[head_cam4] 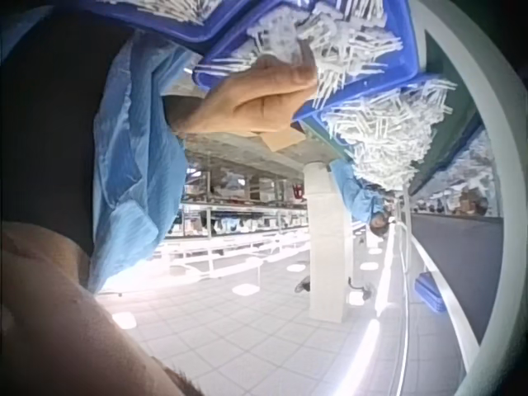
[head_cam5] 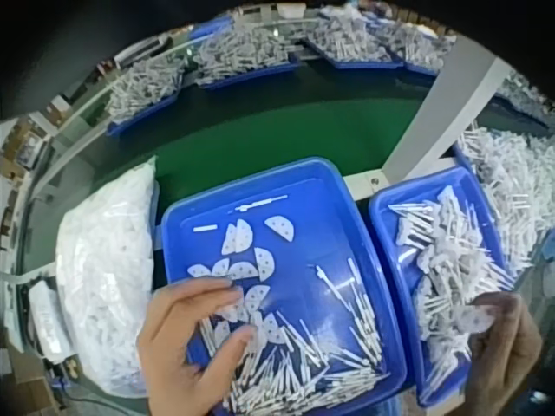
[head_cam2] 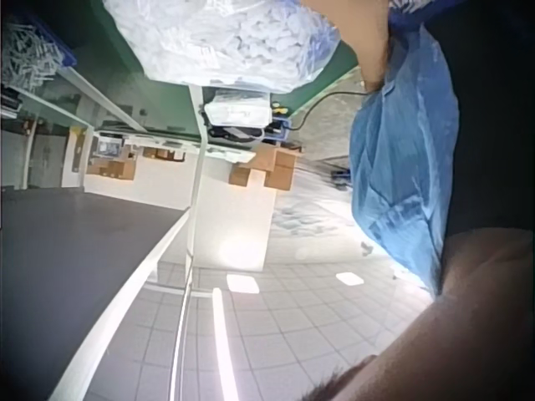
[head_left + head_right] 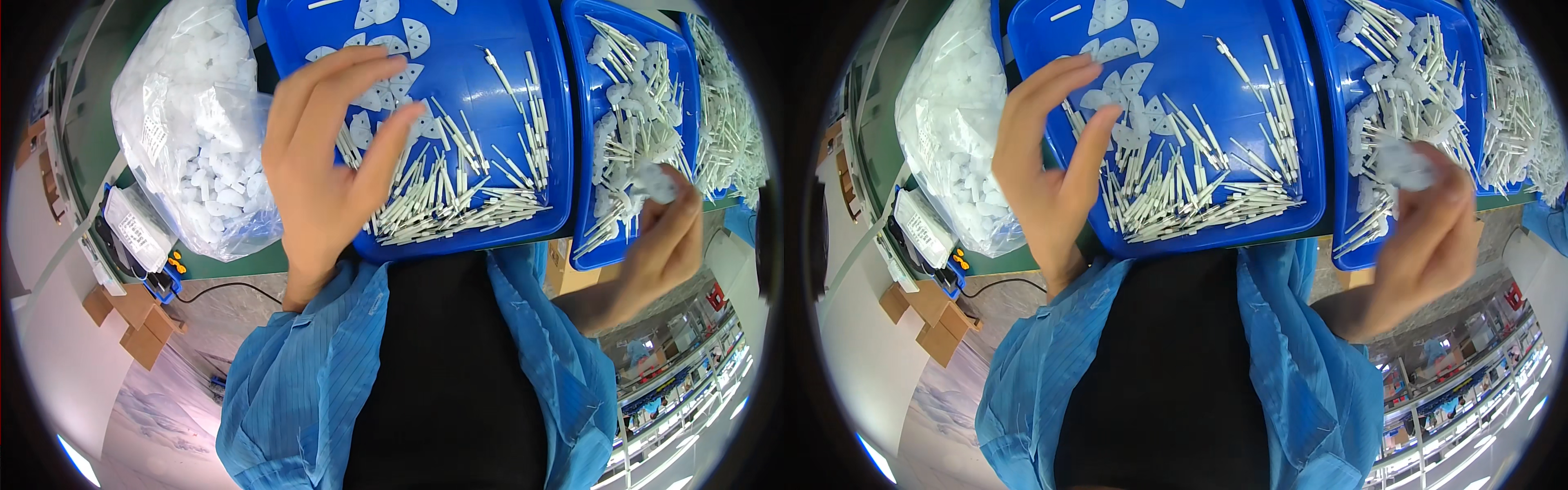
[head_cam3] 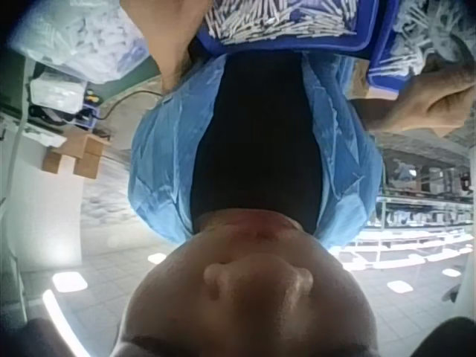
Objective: The person assembles small white plastic components by hand. They pick a semi-circular plastic piece and a thin rod from blue trays, insert the rod into the piece, and place the finished assembly into a separate tray. The process is repeated continuously throughout the clip.
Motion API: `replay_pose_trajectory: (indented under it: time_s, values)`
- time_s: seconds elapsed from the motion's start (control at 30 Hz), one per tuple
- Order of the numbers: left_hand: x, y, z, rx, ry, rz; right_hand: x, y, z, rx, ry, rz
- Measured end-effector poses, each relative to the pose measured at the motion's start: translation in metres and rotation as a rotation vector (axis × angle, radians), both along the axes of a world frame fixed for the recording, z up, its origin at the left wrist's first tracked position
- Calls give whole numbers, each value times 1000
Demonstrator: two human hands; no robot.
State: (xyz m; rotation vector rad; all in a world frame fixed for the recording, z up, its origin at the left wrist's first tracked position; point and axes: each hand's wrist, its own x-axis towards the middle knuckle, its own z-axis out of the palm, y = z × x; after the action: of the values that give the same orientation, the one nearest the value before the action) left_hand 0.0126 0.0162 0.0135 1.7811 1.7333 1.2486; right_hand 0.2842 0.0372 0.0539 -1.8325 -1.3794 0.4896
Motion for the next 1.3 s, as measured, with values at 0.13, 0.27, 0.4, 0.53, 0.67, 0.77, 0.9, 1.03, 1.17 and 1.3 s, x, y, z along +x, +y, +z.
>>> replay_pose_trajectory:
  time_s: [0.13, 0.27, 0.4, 0.53, 0.67, 0.77, 0.9, 1.03, 1.17, 1.3]
  values:
    - [5, 7, -19, -152, 362, 141, 36, 17, 4, 58, -462, 143]
    - [12, -1, -22, -148, 492, 165, -19, 4, 3, -202, -48, 548]
    - [10, 7, -22, -130, 497, 84, -49, 1, -38, -160, -248, 962]
    - [5, 6, -24, -105, 205, 36, -45, 8, -49, 7, -331, 1090]
    - [4, -3, -16, -54, -474, -62, -44, 16, -45, 196, -502, 1059]
    - [8, -2, -17, 26, -829, -200, -49, 23, -42, 265, -411, 991]
    - [14, -6, -10, -78, -1062, -146, -50, 17, -36, 95, -388, 1075]
    - [10, -9, -24, -56, -1046, -188, -53, 2, -61, 59, -458, 1064]
    - [12, -11, -23, -144, -958, -55, -64, -3, -51, -114, -173, 928]
    - [13, -9, -25, -95, -892, -4, -79, -10, -14, -417, 241, 751]
